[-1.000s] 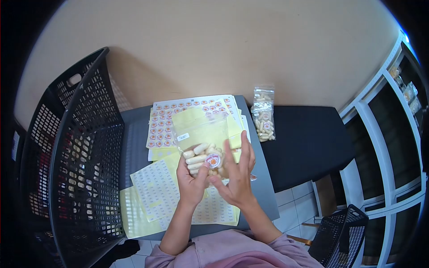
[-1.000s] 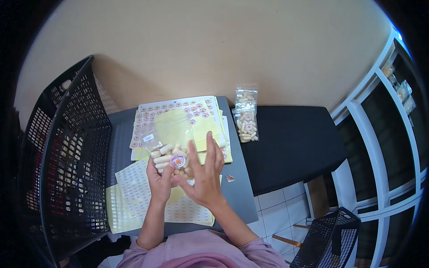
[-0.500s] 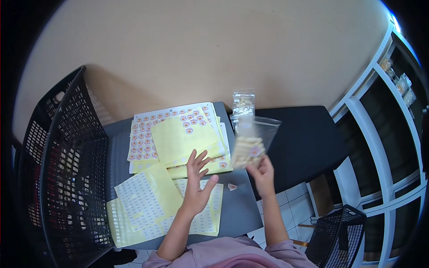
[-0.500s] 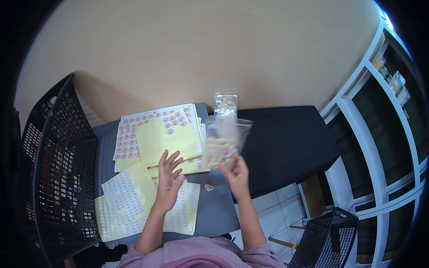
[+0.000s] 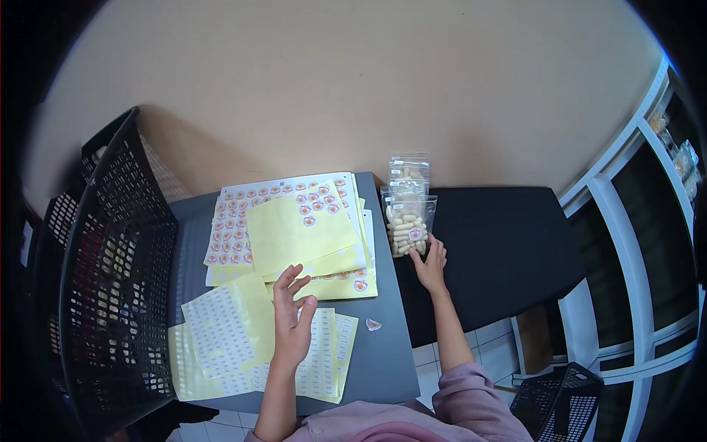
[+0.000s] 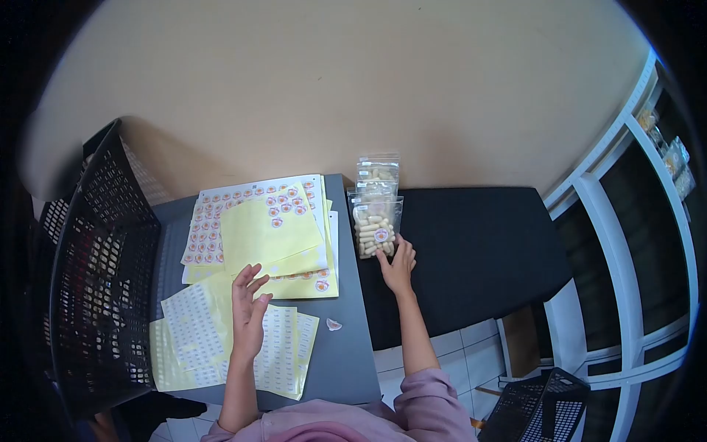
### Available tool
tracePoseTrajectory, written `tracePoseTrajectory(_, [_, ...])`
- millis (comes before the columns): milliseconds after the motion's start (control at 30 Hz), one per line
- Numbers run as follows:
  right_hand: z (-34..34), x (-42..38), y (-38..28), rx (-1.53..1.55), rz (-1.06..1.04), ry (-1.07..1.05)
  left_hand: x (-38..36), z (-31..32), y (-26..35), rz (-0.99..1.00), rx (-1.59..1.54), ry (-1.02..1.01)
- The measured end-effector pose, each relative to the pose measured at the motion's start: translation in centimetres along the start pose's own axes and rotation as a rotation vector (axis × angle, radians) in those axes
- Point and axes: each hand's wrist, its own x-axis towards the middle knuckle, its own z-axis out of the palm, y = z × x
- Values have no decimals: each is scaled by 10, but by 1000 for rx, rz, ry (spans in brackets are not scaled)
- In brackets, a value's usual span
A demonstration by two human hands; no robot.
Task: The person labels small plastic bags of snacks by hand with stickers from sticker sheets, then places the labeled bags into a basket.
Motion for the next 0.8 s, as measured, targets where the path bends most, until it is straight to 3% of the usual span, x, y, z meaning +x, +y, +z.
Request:
tracePoseTrajectory(167, [7,-9,-3,-153,-1,41,-5,-11,-2,25,40,72])
tracePoseTrajectory(300, [7,-9,11,-110,-116,66,-18,-33,6,51,51,92])
tracePoseTrajectory(433, [-9,11,-6,-3,-275,389,-47,-70,17,161,73,185])
tracePoseTrajectory(500, [-32,19,-77,225,-236,423,-70,-92,24,217,92,221])
tracePoseTrajectory(567, [-42,27,-142,473,-353,415,-99,-122,35,-18,-67,84])
tracePoseTrajectory(733, [-29,14,-331,709,-768,307,-170,-188,48,-49,66,167])
tracePoseTrajectory(800, [-21,-1,-413,740,-959,223,-201,-220,51,-165,164,215])
